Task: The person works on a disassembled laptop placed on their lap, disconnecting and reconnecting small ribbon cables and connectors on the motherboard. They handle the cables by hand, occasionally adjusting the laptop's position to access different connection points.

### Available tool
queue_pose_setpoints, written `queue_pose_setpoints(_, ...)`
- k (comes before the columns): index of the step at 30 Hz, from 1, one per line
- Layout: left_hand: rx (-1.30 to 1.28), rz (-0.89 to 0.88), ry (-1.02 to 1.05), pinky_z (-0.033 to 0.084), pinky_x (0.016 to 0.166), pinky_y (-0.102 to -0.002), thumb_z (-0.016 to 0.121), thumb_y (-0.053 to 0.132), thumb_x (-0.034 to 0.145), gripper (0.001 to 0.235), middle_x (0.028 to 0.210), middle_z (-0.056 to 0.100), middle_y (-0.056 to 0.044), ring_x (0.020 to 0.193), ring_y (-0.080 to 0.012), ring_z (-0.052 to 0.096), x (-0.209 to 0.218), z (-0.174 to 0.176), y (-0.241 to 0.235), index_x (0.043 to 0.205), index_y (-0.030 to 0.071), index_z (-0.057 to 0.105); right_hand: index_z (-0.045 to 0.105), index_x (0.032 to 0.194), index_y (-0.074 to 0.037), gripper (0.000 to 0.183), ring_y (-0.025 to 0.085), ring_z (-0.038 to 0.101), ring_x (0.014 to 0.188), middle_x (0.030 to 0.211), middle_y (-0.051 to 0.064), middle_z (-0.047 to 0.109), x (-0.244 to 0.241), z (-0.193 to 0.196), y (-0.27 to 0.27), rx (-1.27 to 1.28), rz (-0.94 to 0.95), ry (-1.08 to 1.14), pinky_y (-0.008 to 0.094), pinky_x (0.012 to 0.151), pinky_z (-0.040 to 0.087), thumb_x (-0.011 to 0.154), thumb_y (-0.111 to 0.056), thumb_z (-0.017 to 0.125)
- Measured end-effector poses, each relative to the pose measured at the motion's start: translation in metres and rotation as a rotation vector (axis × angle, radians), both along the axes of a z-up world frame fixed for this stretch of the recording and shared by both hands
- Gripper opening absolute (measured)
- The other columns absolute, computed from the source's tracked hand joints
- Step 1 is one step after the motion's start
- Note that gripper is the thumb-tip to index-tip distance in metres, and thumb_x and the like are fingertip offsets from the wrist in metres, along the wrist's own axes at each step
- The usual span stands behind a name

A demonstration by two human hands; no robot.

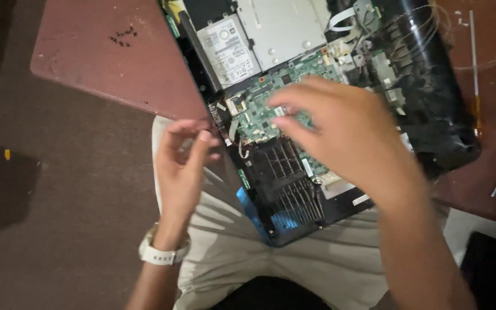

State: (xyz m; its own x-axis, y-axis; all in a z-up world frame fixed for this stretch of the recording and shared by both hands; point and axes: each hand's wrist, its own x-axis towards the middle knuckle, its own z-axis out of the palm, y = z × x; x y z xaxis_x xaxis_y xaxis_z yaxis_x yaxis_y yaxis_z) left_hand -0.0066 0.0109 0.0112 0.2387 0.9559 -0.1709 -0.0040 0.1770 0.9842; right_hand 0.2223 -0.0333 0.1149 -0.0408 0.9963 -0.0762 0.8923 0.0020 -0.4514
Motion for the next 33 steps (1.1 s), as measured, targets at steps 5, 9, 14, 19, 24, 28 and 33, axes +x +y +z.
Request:
queue_pose_setpoints(5,0.429,0.032,0.185,0.061,0.07,-0.024,0.066,0.004,0.105,0.018,0.11,0.063,-0.014,0.081,-0.0185,0.068,-0.008,0.01,0.057,0.12,0.001,0.055,0.073,0.104,-0.007,0.018,0.013,0.07,0.074,0.097,0.005,0.079,-0.003,0.01,-0.114,0.049,-0.583,0.107,0.027,0.067,0.055,0.093,-0.021,0.076)
queue_pose_setpoints(9,0.711,0.114,0.238,0.06,0.089,-0.03,0.069,0.005,0.104,0.018,0.118,0.064,-0.012,0.107,-0.0219,0.064,0.009,0.014,0.121,0.118,0.007,0.058,0.067,0.112,-0.016,0.051,0.019,0.076,0.08,0.099,0.001,0.08,-0.02,-0.047,-0.188,-0.417,-1.011,0.122,0.035,0.075,0.058,0.081,-0.056,0.069)
queue_pose_setpoints(14,0.934,0.045,0.34,0.062,0.09,-0.038,0.073,0.005,0.103,0.021,0.121,0.072,-0.014,0.113,-0.028,0.07,0.037,0.011,0.194,0.122,0.003,0.065,0.041,0.147,-0.011,0.065,0.025,0.08,0.084,0.114,0.01,0.075,-0.042,-0.041,-0.162,-0.469,-1.279,0.725,0.04,0.062,0.064,0.09,-0.033,0.064)
queue_pose_setpoints(19,1.052,-0.078,0.583,0.062,0.08,-0.037,0.071,0.002,0.095,0.02,0.099,0.082,-0.012,0.096,-0.0242,0.079,0.027,-0.006,0.229,0.11,0.004,0.085,0.041,0.121,-0.001,0.049,0.023,0.081,0.078,0.124,0.026,0.069,-0.042,-0.084,-0.172,-0.143,-1.244,0.92,0.032,0.052,0.064,0.089,-0.021,0.072)
queue_pose_setpoints(24,0.917,-0.073,0.743,0.054,0.081,-0.041,0.059,0.013,0.086,0.033,0.103,0.081,-0.003,0.094,-0.0276,0.076,0.021,-0.002,0.231,0.108,0.021,0.084,0.036,0.141,0.0,0.067,0.026,0.072,0.077,0.135,0.027,0.059,-0.048,-0.089,-0.167,-0.016,-1.359,1.134,0.039,0.069,0.068,0.086,-0.013,0.072)
queue_pose_setpoints(28,0.788,-0.124,0.654,0.053,0.098,-0.043,0.071,0.011,0.089,0.031,0.119,0.076,-0.01,0.112,-0.0264,0.071,0.028,0.025,0.219,0.12,0.008,0.076,0.025,0.157,-0.003,0.082,0.027,0.071,0.087,0.145,0.028,0.051,-0.053,-0.081,-0.163,-0.011,-1.383,1.128,0.043,0.082,0.07,0.089,-0.019,0.068)
queue_pose_setpoints(33,0.58,-0.326,0.503,0.063,0.072,-0.041,0.067,-0.003,0.086,0.056,0.109,0.071,-0.026,0.092,-0.0321,0.075,0.017,0.029,0.229,0.141,0.007,0.063,0.039,0.144,0.012,0.062,0.03,0.068,0.088,0.107,0.028,0.065,-0.068,-0.104,-0.178,0.413,-1.179,1.099,0.044,0.072,0.065,0.092,-0.004,0.069)
